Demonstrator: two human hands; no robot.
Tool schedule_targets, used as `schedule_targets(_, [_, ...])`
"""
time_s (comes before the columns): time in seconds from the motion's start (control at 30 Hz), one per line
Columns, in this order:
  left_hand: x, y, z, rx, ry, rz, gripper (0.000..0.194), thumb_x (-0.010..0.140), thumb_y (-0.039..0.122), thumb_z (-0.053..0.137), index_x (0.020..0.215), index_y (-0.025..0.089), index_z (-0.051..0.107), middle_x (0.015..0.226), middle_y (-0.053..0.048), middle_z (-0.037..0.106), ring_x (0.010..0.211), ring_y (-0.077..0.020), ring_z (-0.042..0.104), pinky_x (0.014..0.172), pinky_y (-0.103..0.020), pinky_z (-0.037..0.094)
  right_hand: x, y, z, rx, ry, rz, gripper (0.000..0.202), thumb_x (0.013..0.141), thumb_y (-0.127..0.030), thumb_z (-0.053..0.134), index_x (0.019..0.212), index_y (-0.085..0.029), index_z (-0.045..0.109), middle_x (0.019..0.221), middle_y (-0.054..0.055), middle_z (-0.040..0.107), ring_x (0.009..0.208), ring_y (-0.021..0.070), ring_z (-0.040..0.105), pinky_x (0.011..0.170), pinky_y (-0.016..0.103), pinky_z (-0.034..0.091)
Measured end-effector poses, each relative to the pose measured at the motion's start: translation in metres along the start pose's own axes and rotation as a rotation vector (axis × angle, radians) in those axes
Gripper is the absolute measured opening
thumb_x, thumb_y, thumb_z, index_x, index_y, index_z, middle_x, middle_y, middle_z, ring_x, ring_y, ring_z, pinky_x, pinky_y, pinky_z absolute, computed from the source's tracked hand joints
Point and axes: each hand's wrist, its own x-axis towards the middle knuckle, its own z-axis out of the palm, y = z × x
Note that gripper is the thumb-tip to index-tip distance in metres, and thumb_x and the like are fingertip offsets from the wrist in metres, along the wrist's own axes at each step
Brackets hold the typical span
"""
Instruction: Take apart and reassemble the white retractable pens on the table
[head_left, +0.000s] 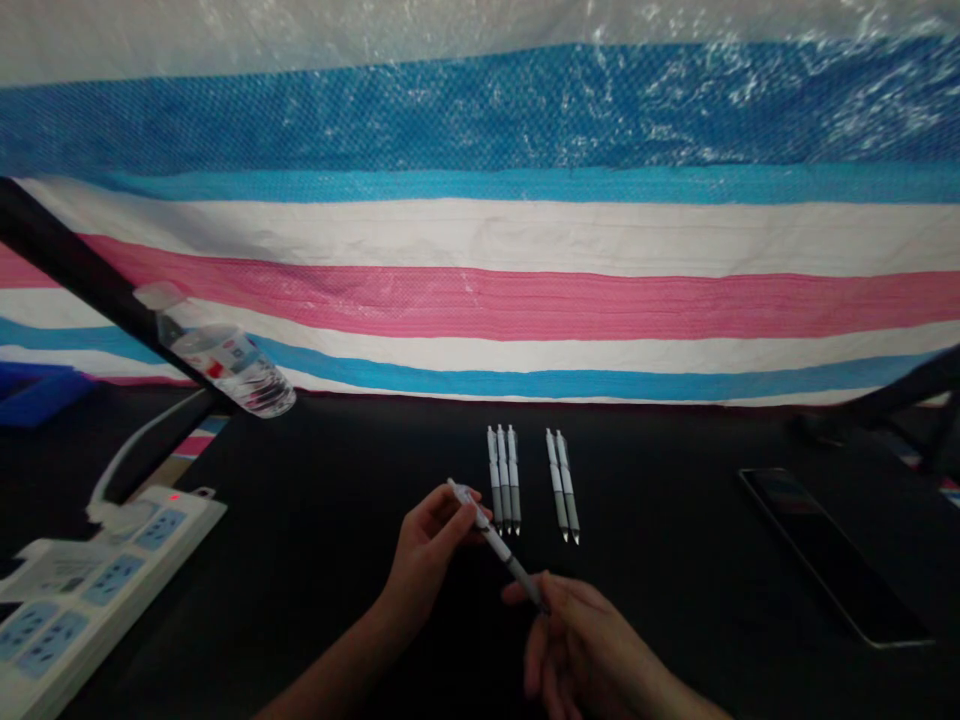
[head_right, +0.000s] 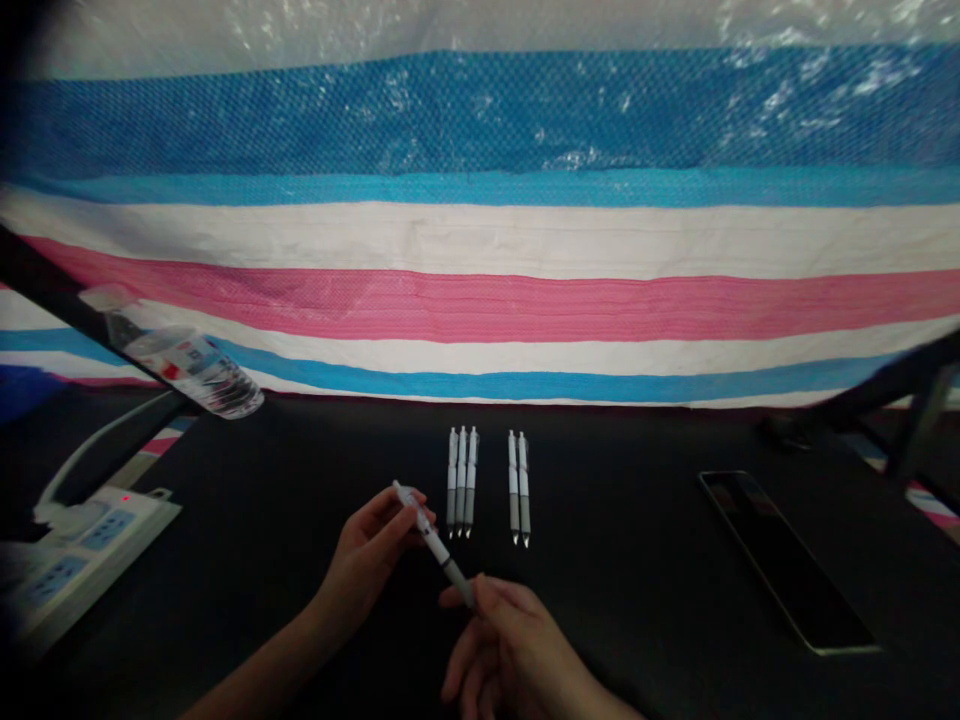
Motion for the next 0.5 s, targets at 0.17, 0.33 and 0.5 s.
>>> schedule_targets(0.17, [-0.001,0.0007,0.0,0.003,-0.001,-0.005,0.024,0.081,0.037,0.083,0.091,0.017,0.075,0.083,-0.005,0.077,0.078,-0.0166,0.07,0.069,-0.023,0.057,-0.0005,0.0007,0.0,-0.02,0.006,-0.027,0.057,0.078,-0.073,0.068,0.085,-0.02,0.048,0.053,0.0,0.068,0.031,0.01,0.057,0.03,0.014,0.027])
schedule_targets(0.33, [-0.0014,0.0018,0.0016,0.0,0.005,-0.004,0.026,0.079,0.038,0.084,0.089,0.016,0.075,0.08,-0.005,0.077,0.075,-0.0161,0.069,0.067,-0.023,0.056,-0.0016,-0.0012,0.0022,-0.011,0.036,-0.029,0.059,0.078,-0.074,0.068,0.092,-0.019,0.051,0.065,0.002,0.073,0.034,0.0107,0.06,0.031,0.015,0.032])
schedule_targets(0.5, [-0.0012,0.0006,0.0009,-0.013,0.006,-0.001,0.026,0.079,0.038,0.084,0.09,0.016,0.075,0.081,-0.005,0.076,0.076,-0.0162,0.069,0.068,-0.023,0.056,-0.0008,-0.0005,0.0001,-0.029,0.01,-0.062,0.055,0.078,-0.071,0.07,0.082,-0.019,0.05,0.054,0.0,0.068,0.031,0.0093,0.056,0.029,0.013,0.029])
